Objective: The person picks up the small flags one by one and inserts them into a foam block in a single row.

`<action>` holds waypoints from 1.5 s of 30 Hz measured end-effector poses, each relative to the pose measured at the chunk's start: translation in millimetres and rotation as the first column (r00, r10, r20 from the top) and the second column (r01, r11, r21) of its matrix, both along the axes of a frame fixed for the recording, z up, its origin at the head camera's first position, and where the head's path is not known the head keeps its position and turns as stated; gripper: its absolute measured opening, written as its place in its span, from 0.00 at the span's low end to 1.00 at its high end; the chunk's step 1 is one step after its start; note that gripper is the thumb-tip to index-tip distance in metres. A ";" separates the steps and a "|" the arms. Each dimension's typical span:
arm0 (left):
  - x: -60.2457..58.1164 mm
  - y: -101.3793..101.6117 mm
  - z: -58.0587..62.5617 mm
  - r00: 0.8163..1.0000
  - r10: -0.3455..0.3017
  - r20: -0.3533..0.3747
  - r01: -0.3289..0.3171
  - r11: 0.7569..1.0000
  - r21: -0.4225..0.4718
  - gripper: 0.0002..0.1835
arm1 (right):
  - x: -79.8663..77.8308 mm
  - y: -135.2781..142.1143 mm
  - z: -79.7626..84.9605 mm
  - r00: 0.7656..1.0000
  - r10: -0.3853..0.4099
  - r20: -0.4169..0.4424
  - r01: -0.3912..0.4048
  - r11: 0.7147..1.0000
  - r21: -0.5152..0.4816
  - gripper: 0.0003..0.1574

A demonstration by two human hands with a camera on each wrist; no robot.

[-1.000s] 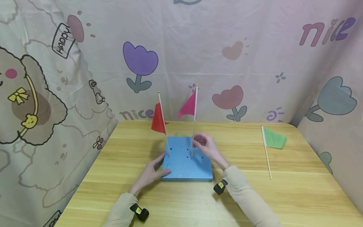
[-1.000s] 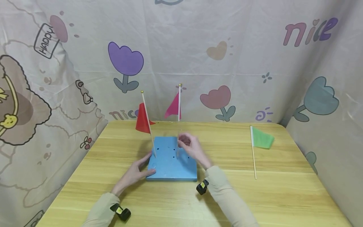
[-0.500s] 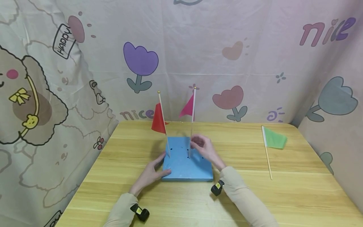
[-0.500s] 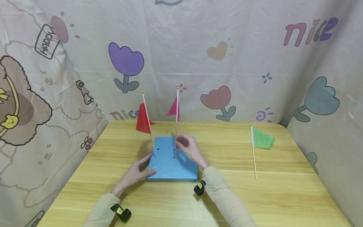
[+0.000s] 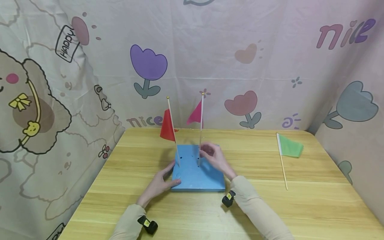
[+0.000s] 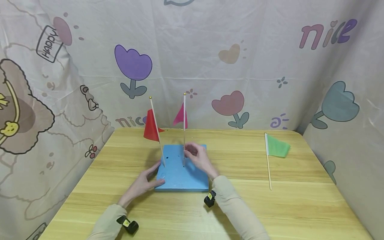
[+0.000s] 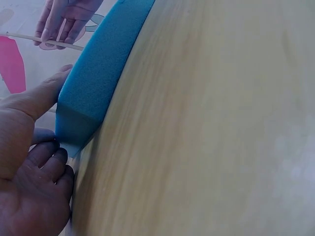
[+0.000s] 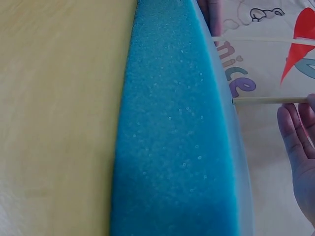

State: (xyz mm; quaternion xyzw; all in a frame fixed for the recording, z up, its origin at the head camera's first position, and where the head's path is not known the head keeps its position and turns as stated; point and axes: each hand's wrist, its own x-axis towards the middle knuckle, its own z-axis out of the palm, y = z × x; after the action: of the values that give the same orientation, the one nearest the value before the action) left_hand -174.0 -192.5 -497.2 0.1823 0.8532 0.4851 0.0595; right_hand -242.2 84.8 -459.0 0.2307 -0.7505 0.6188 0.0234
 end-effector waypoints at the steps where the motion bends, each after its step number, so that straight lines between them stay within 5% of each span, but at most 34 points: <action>1: 0.0 0.1 0.1 1.000 0.001 0.001 -0.001 1.000 0.000 0.47 | 0.2 0.0 0.0 1.000 0.004 -0.003 -0.004 1.000 0.002 0.17; 18: 0.3 1.4 2.1 0.999 0.014 0.031 -0.013 1.000 -0.024 0.48 | 0.9 -1.4 -3.7 0.998 0.060 -0.033 -0.060 0.998 0.017 0.16; 45: 1.9 1.5 3.3 0.999 0.012 0.041 -0.013 1.000 0.003 0.47 | 1.4 -5.6 -8.7 0.999 0.020 -0.034 -0.017 0.997 0.072 0.18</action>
State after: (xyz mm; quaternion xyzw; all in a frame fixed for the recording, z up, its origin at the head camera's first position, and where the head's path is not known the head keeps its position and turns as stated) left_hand -172.1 -191.0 -493.9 0.1672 0.8521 0.4905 0.0735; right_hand -240.8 79.2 -467.7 0.2490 -0.7694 0.5878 0.0223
